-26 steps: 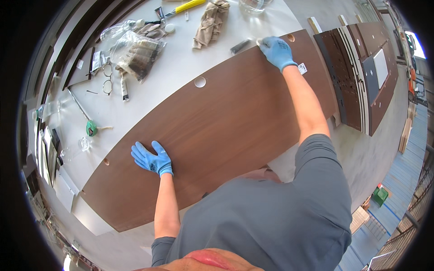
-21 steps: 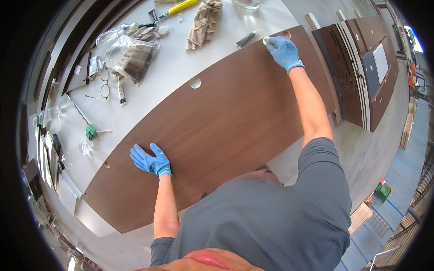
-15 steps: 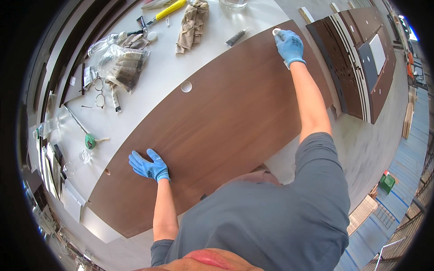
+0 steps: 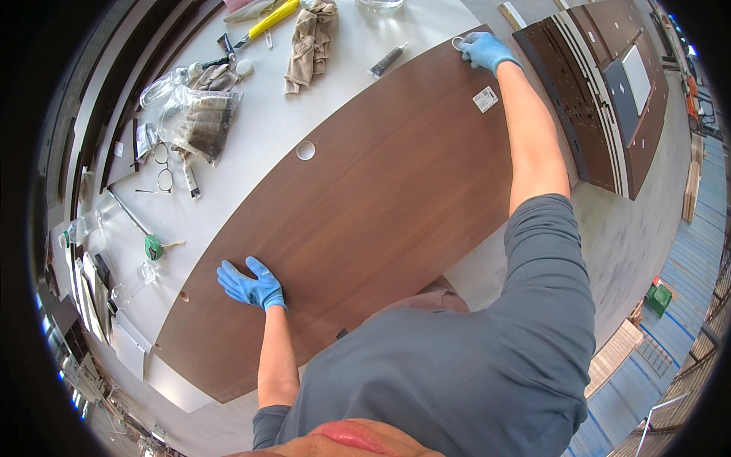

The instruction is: The person picks up and places several large wood panels on a workbench, wipes the workbench surface with a cloth, and then moves additional panels onto the bench. The person handles the panels one at a time and wipes the surface between moves.

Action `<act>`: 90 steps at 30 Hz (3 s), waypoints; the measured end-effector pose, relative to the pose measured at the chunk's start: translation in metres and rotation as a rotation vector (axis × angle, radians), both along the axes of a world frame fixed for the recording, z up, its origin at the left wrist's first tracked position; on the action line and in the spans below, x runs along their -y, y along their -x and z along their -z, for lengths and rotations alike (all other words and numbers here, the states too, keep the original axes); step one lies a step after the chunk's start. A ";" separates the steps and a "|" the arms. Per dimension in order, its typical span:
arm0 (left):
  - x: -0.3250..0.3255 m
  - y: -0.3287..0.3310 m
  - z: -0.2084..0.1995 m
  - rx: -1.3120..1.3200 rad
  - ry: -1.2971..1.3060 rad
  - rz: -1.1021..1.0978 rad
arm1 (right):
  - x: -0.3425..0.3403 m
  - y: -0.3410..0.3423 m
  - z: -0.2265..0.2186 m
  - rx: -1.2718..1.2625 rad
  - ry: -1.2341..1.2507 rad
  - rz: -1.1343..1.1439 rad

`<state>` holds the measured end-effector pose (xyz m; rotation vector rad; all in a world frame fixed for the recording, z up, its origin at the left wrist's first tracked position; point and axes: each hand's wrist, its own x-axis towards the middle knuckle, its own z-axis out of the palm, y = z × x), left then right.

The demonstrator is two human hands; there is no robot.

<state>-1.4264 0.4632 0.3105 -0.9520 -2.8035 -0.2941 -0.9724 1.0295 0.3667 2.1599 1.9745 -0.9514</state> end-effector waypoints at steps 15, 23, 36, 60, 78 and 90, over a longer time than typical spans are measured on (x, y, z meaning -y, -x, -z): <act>-0.001 0.000 -0.001 0.040 0.004 0.022 | -0.011 -0.004 0.018 0.071 0.025 0.270; -0.001 0.000 0.000 0.035 0.003 0.028 | -0.047 -0.005 0.027 0.209 0.224 0.192; 0.000 -0.001 -0.005 0.029 0.002 0.001 | 0.052 0.154 -0.001 0.327 -0.568 -0.983; -0.005 0.001 -0.013 0.066 -0.064 -0.007 | 0.054 0.429 0.011 0.112 -0.613 -0.915; 0.004 0.003 -0.014 0.124 -0.072 -0.060 | 0.213 0.430 0.028 -0.245 -0.776 -0.990; 0.088 0.062 -0.036 0.332 -0.715 0.265 | 0.529 0.617 -0.001 -0.131 -0.410 -1.212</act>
